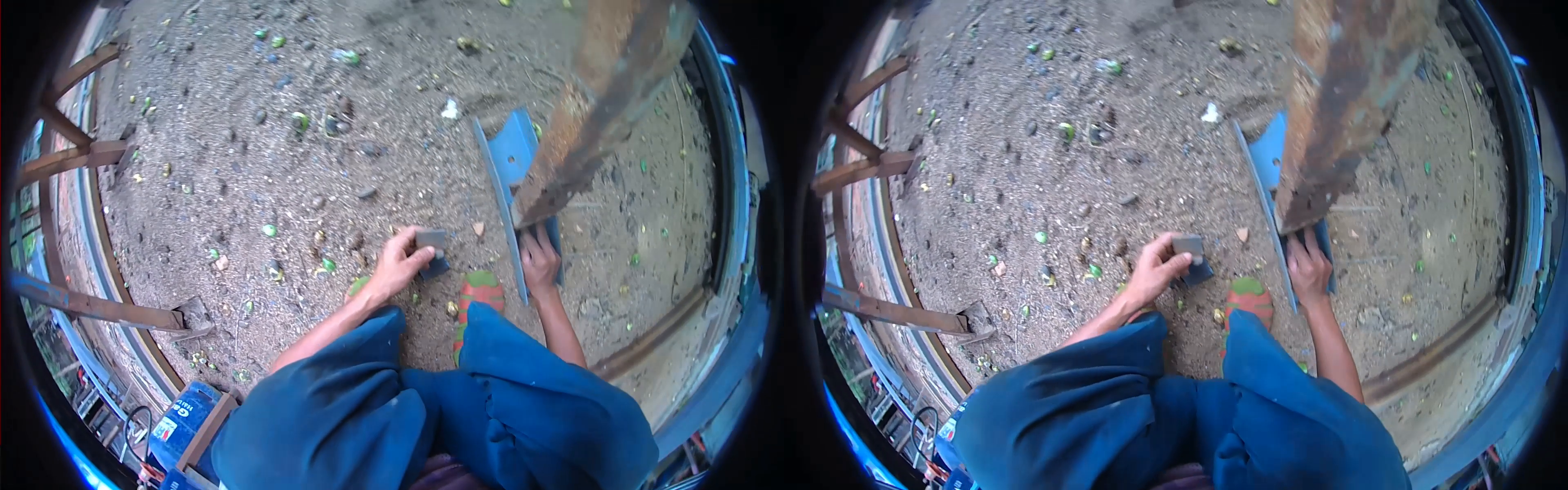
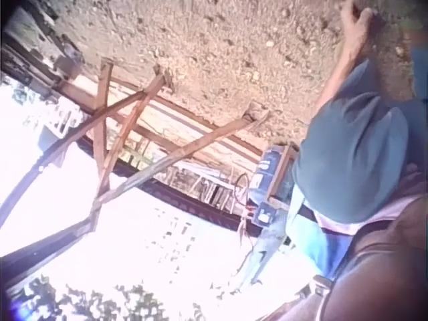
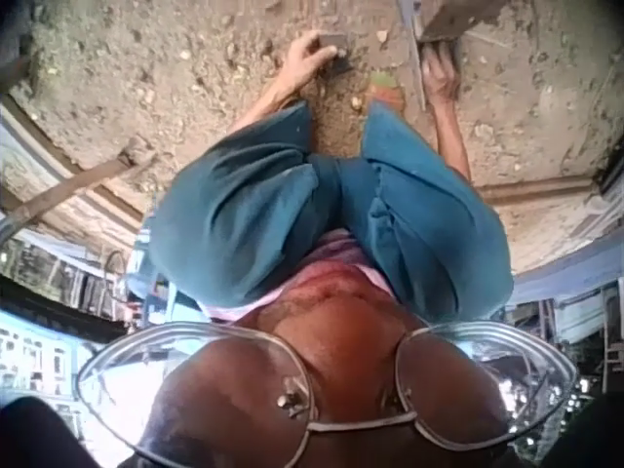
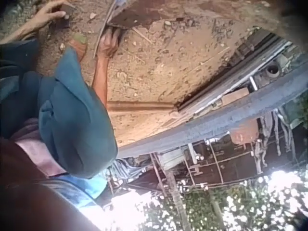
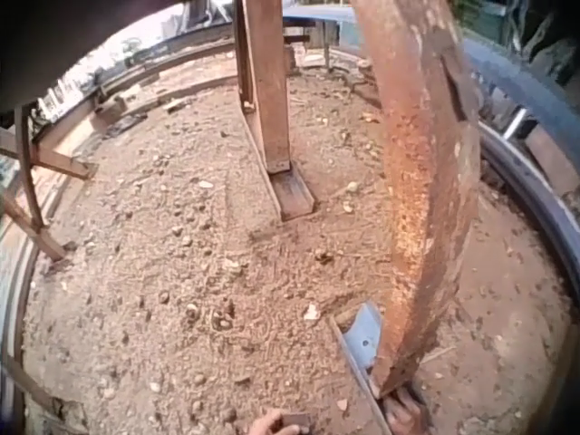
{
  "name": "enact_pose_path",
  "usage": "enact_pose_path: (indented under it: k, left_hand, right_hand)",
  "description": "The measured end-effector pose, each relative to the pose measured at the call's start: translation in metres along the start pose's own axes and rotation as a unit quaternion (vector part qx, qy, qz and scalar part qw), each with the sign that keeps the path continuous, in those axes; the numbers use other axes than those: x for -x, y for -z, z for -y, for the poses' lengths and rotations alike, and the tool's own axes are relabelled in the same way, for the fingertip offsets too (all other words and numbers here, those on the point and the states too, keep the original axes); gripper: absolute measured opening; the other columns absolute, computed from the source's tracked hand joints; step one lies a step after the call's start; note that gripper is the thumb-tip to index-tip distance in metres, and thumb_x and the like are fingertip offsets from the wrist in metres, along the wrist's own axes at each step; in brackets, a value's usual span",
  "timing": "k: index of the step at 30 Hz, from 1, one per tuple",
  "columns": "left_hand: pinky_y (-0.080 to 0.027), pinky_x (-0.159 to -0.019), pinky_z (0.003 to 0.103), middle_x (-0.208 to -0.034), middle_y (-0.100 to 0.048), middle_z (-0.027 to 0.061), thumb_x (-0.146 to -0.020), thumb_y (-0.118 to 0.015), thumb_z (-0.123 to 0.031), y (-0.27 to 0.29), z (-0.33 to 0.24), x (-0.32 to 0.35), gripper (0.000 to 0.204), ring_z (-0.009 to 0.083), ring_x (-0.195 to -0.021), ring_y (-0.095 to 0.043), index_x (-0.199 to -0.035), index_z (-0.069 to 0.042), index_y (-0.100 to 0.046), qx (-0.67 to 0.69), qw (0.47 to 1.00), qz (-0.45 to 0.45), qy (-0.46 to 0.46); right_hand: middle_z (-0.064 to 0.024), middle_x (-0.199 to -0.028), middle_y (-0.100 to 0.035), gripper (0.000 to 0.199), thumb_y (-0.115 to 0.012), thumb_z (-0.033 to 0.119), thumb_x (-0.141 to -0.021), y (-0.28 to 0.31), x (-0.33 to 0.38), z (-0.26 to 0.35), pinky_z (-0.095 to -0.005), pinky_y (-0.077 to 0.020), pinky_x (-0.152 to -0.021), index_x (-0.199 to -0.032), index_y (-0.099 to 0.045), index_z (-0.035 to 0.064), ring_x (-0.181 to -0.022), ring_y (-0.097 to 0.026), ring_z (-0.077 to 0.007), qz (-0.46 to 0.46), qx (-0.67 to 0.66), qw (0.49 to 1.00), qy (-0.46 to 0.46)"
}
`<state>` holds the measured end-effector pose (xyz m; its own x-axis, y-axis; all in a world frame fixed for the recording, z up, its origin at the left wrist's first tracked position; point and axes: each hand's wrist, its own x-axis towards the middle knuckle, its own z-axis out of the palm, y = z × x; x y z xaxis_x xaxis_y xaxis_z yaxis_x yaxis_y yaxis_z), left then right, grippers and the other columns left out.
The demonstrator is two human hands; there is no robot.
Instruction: Marking positions on a metal beam using a guide bracket and a marker.
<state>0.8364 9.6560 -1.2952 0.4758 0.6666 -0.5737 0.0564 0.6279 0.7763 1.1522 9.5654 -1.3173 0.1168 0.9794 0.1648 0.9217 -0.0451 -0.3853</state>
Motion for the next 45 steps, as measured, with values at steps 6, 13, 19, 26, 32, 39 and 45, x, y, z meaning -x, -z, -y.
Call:
enact_pose_path:
  k: [6, 13, 19, 26, 32, 39, 45]
  left_hand:
    - [-0.051, -0.072, 0.027, -0.091, -0.065, -0.0005, -0.099, -0.066, -0.014, -0.004, -0.029, -0.035, 0.018, 0.0071, -0.083, -0.058, -0.112, -0.002, -0.066, -0.041, 0.992, 0.043, -0.112]
    - [-0.050, -0.071, 0.032, -0.086, -0.066, 0.0026, -0.100, -0.066, -0.025, 0.001, -0.064, -0.046, 0.023, 0.0104, -0.080, -0.059, -0.107, -0.003, -0.065, -0.141, 0.976, 0.083, -0.142]
    - [-0.050, -0.075, 0.033, -0.089, -0.067, 0.0040, -0.099, -0.065, -0.028, -0.014, -0.042, -0.048, 0.028, 0.0117, -0.084, -0.059, -0.109, -0.002, -0.064, -0.103, 0.980, 0.128, -0.113]
    - [-0.049, -0.076, 0.034, -0.090, -0.067, 0.0073, -0.099, -0.066, -0.027, -0.014, -0.004, -0.042, 0.028, 0.0131, -0.086, -0.058, -0.110, -0.001, -0.066, -0.148, 0.969, 0.142, -0.134]
    - [-0.050, -0.075, 0.033, -0.093, -0.066, 0.0044, -0.100, -0.065, -0.024, -0.015, 0.015, -0.030, 0.025, 0.0110, -0.086, -0.057, -0.110, -0.002, -0.063, -0.106, 0.979, 0.119, -0.125]
    - [-0.050, -0.074, 0.028, -0.093, -0.063, 0.0004, -0.102, -0.065, -0.024, -0.015, 0.014, -0.019, 0.023, 0.0074, -0.086, -0.056, -0.113, -0.004, -0.063, -0.094, 0.983, 0.150, -0.054]
    - [-0.050, -0.076, 0.031, -0.094, -0.065, 0.0012, -0.101, -0.065, -0.023, -0.015, 0.008, -0.019, 0.023, 0.0092, -0.087, -0.057, -0.113, -0.003, -0.062, -0.095, 0.986, 0.130, -0.050]
  right_hand:
    - [-0.0248, -0.138, -0.061, 0.031, -0.072, 0.009, -0.085, 0.000, 0.024, -0.020, -0.0441, -0.0585, -0.075, -0.116, -0.076, 0.0065, -0.092, -0.071, -0.0399, 0.036, 0.020, 0.999, 0.003]
    - [-0.0239, -0.135, -0.063, 0.027, -0.070, 0.008, -0.085, 0.002, 0.012, -0.003, -0.0465, -0.0568, -0.083, -0.110, -0.073, -0.0018, -0.099, -0.071, -0.0401, -0.012, -0.054, 0.998, 0.021]
    - [-0.0239, -0.135, -0.063, 0.028, -0.068, 0.010, -0.086, -0.007, -0.034, -0.011, -0.0466, -0.0557, -0.086, -0.112, -0.073, -0.0002, -0.102, -0.070, -0.0401, -0.042, -0.047, 0.997, 0.043]
    - [-0.0238, -0.136, -0.062, 0.030, -0.066, 0.013, -0.088, -0.001, -0.029, -0.019, -0.0469, -0.0541, -0.090, -0.116, -0.072, 0.0019, -0.107, -0.067, -0.0400, -0.032, -0.038, 0.998, 0.040]
    - [-0.0238, -0.137, -0.062, 0.031, -0.065, 0.015, -0.090, 0.000, -0.009, -0.024, -0.0471, -0.0528, -0.093, -0.118, -0.071, 0.0038, -0.111, -0.065, -0.0400, -0.010, -0.036, 0.999, 0.022]
    - [-0.0238, -0.137, -0.061, 0.033, -0.063, 0.018, -0.092, 0.002, 0.008, -0.028, -0.0474, -0.0513, -0.097, -0.122, -0.070, 0.0059, -0.116, -0.063, -0.0400, -0.003, -0.030, 1.000, -0.004]
    - [-0.0238, -0.138, -0.060, 0.035, -0.061, 0.021, -0.094, 0.011, 0.024, -0.032, -0.0476, -0.0500, -0.100, -0.125, -0.070, 0.0078, -0.120, -0.061, -0.0399, 0.014, -0.021, 1.000, -0.019]
